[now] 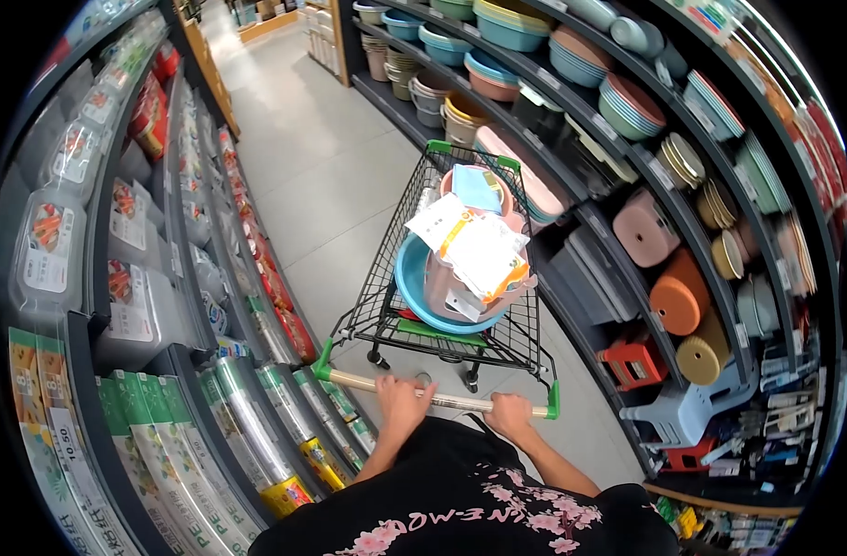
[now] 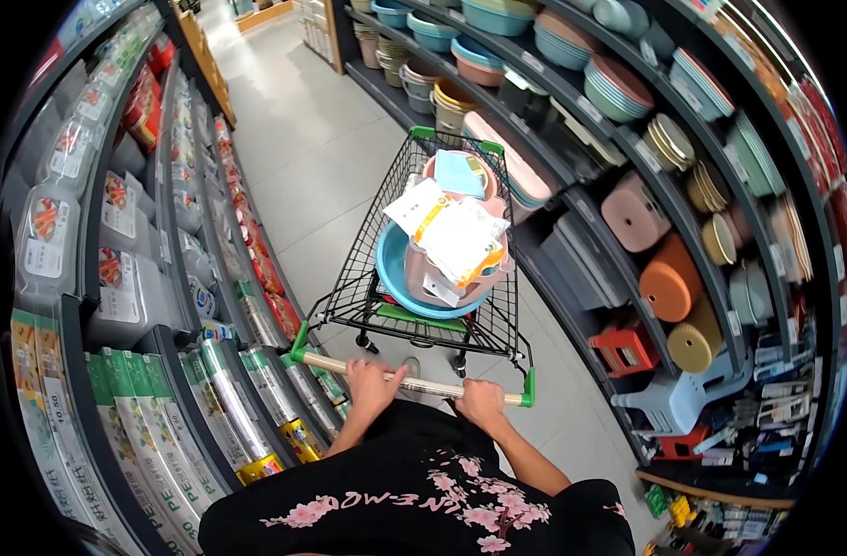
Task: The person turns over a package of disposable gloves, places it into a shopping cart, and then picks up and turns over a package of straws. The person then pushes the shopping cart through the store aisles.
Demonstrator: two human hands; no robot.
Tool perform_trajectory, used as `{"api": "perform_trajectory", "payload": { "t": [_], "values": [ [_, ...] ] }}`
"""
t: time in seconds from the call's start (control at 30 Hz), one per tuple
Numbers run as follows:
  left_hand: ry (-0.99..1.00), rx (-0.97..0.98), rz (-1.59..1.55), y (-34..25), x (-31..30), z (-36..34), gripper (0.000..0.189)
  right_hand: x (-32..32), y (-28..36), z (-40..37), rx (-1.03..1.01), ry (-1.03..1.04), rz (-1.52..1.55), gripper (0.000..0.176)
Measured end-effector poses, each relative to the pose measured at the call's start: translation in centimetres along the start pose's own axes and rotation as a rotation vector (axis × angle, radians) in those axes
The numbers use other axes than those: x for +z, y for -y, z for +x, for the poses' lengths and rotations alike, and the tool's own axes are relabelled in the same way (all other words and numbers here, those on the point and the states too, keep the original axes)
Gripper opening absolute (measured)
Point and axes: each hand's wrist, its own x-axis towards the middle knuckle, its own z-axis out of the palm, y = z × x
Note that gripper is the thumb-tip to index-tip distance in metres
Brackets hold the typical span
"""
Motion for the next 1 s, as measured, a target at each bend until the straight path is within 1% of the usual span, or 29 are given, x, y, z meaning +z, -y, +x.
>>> {"api": "perform_trajectory", "payload": {
  "t": [0.07,0.1,0.13,0.17,0.23,0.37,0.43,0.47,0.53,0.57,0.63,0.77,0.8,0.87,1.0],
  "values": [
    [-0.211,0.035,-0.072,0.1,0.9,0.2,0.035,0.2,-0.7,1.4,-0.038,-0.032,0.0,0.025],
    [-0.292,0.084,-0.06,0.5,1.4,0.7,0.032,0.0,-0.7,1.8,-0.057,-0.059,0.0,0.024],
    [-0.29,0.064,-0.062,0.7,1.7,1.0,0.032,-0.3,-0.6,2.2,-0.068,-0.043,-0.008,0.024],
    [-0.335,0.082,-0.077,1.6,0.9,0.6,0.031,-0.6,0.8,2.0,-0.07,-0.056,-0.019,0.021],
    [-0.446,0.104,-0.103,2.1,0.9,2.6,0.027,-1.5,1.4,4.7,-0.088,-0.056,-0.041,0.02],
    [-0.496,0.057,-0.093,2.4,0.8,5.3,0.024,-2.6,1.6,8.4,-0.165,-0.077,-0.055,0.021],
    [-0.553,0.092,-0.126,2.5,0.5,5.8,0.021,-2.9,1.7,9.4,-0.206,-0.143,-0.052,0.019],
    [-0.57,0.056,-0.11,2.5,0.6,6.5,0.021,-3.1,1.6,10.6,-0.245,-0.128,-0.055,0.019],
    [-0.651,0.095,-0.102,2.4,0.8,7.7,0.02,-3.4,1.6,12.3,-0.243,-0.183,-0.097,0.018],
    [-0.658,0.071,-0.091,2.5,0.8,8.7,0.02,-3.8,1.5,13.2,-0.254,-0.171,-0.103,0.018],
    [-0.712,0.101,-0.078,2.1,1.2,9.3,0.019,-4.1,1.0,14.1,-0.275,-0.175,-0.106,0.018],
    [-0.766,0.095,-0.07,2.4,1.8,12.2,0.017,-5.9,1.4,17.8,-0.335,-0.225,-0.137,0.017],
    [-0.774,0.087,-0.059,2.2,1.4,12.9,0.017,-6.2,1.3,18.4,-0.349,-0.197,-0.151,0.017],
    [-0.798,0.065,-0.076,1.9,1.7,14.6,0.018,-7.1,1.7,20.7,-0.35,-0.265,-0.145,0.018],
    [-0.809,0.043,-0.095,1.7,1.5,18.1,0.019,-8.5,1.3,25.0,-0.401,-0.261,-0.165,0.019]
  ]
}}
